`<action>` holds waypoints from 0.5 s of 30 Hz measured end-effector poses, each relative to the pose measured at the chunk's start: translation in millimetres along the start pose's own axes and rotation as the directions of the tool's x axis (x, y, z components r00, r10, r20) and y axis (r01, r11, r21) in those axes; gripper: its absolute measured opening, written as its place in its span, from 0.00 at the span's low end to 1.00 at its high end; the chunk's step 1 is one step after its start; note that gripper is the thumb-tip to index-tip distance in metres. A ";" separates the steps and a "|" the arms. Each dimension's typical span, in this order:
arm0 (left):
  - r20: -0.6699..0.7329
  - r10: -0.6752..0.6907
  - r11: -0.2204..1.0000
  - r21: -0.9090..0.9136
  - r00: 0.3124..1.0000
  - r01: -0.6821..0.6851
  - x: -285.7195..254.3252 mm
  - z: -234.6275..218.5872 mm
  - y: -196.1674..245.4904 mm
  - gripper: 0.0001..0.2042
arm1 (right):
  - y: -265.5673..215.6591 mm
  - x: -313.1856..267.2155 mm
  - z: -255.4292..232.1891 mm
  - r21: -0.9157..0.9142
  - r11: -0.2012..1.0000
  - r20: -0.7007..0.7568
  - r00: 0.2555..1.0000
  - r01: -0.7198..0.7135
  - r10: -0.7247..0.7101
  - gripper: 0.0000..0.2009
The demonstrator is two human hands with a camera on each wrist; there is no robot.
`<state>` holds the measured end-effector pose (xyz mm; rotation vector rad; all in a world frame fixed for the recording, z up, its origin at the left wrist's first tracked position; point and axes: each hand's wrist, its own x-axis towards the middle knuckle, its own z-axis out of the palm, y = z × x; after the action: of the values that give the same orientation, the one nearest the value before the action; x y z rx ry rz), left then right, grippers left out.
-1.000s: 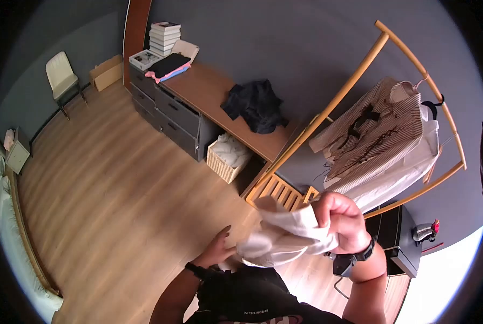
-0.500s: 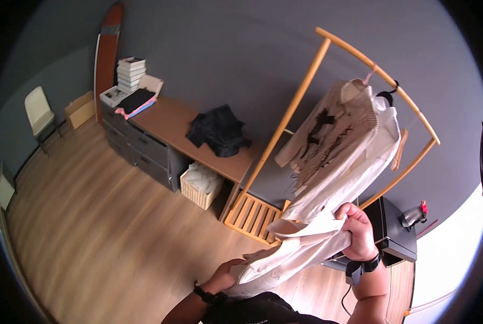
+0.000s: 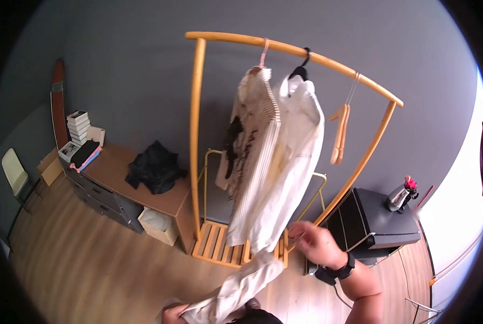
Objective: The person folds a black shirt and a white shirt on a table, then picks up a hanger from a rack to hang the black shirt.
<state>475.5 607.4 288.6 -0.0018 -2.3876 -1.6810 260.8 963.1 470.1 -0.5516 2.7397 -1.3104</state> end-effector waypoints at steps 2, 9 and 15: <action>-0.097 -0.112 0.994 -0.001 0.989 0.113 -2.1 41.7 -0.7 0.07 | 23.7 24.9 -58.1 -0.128 0.975 -0.211 0.955 0.183 -0.207 0.12; -0.259 -0.381 0.924 -0.130 0.888 0.358 -9.7 145.9 60.6 0.08 | 53.6 150.4 -239.4 0.030 0.978 -0.566 0.810 0.206 -0.153 0.16; -0.414 -0.382 0.922 -0.107 0.826 0.373 -20.2 177.8 79.1 0.08 | 51.0 206.2 -271.2 0.082 0.997 -0.488 0.872 -0.002 0.042 0.38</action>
<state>473.4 802.6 301.4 0.8069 -2.1202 -1.6395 -1.3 1123.8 625.5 -0.1936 3.0411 -1.7537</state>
